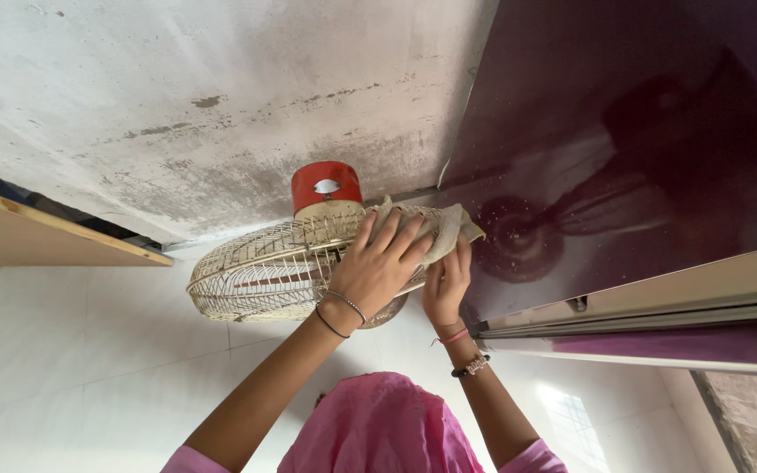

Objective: The person cleans a standing electric fan using a cloth. They wipe the top motor housing, the front wire cage, the fan blades, the central hub, the vertical stand, and the circular base. The cleaning is performed systematically from top to bottom.

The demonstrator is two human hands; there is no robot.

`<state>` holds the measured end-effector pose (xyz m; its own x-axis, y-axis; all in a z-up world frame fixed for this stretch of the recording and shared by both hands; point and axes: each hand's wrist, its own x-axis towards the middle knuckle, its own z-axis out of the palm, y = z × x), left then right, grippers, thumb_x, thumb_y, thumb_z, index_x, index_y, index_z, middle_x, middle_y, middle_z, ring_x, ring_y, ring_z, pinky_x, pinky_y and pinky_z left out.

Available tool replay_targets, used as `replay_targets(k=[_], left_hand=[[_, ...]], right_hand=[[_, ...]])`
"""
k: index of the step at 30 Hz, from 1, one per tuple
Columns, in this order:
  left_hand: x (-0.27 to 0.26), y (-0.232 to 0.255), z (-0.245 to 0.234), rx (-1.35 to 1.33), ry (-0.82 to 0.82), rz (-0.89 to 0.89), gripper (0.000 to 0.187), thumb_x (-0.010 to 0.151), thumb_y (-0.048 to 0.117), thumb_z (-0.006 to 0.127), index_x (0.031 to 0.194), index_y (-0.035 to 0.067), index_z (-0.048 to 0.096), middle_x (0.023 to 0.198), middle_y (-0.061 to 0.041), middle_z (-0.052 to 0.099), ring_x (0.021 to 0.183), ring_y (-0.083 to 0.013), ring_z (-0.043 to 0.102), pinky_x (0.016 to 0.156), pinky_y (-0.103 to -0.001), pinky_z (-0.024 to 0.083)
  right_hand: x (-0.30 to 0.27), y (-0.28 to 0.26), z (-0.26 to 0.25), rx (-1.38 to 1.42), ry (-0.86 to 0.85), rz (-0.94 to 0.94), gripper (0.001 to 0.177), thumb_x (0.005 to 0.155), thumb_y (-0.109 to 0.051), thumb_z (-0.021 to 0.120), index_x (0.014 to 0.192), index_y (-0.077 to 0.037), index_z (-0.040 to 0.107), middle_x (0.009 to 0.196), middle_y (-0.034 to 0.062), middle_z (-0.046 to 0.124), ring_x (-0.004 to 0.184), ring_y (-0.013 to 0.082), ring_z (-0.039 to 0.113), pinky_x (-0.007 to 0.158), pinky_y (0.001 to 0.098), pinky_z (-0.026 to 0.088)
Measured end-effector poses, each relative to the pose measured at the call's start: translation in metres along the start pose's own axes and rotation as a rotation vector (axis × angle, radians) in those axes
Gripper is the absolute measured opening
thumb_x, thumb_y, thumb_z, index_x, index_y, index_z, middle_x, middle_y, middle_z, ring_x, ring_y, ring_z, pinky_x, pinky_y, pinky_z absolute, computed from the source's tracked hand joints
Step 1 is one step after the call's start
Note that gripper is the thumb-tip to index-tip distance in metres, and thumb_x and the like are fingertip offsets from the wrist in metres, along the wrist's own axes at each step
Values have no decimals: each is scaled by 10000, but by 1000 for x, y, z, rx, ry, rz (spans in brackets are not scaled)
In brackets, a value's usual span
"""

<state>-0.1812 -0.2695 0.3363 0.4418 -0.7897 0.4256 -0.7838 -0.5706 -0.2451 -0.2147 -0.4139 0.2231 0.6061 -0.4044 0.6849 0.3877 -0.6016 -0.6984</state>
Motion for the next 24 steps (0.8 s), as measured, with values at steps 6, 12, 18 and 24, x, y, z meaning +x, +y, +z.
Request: replay_targets(k=[6,12,18,24], left_hand=[[-14,11,12,80,5,58,533,942,277,567,1456,147,516,1566,-76,437,1444,-302,427,1209,-529,289],[-26,9,18,54,105,174,433,964,230,583,1365,72,617,1530,-57,517,1431,-234,450,1254,-440,317],[-36,1,8,-45,102,255,361,941,191,620,1254,16,662,1418,-95,591,1403,-254,497,1233,-442,367],[-63,-40,-11,-133,226,150,317,979,163,630,1275,52,655,1461,-103,580,1424,-252,497,1231,-452,378]], right_hand=[[-31,11,7,-116,64,1,330,1012,39,536,1337,50,598,1385,220,551,1228,372,582,1014,432,504],[-45,4,-4,-226,75,13,319,924,45,616,1241,30,657,1287,172,612,1124,331,584,929,409,514],[-54,-18,-23,-212,14,-7,212,914,48,661,1120,2,681,1195,117,643,1014,273,668,821,353,568],[-6,-56,-7,-96,15,-201,396,955,21,657,1337,33,554,1278,170,560,1093,319,618,872,397,553]])
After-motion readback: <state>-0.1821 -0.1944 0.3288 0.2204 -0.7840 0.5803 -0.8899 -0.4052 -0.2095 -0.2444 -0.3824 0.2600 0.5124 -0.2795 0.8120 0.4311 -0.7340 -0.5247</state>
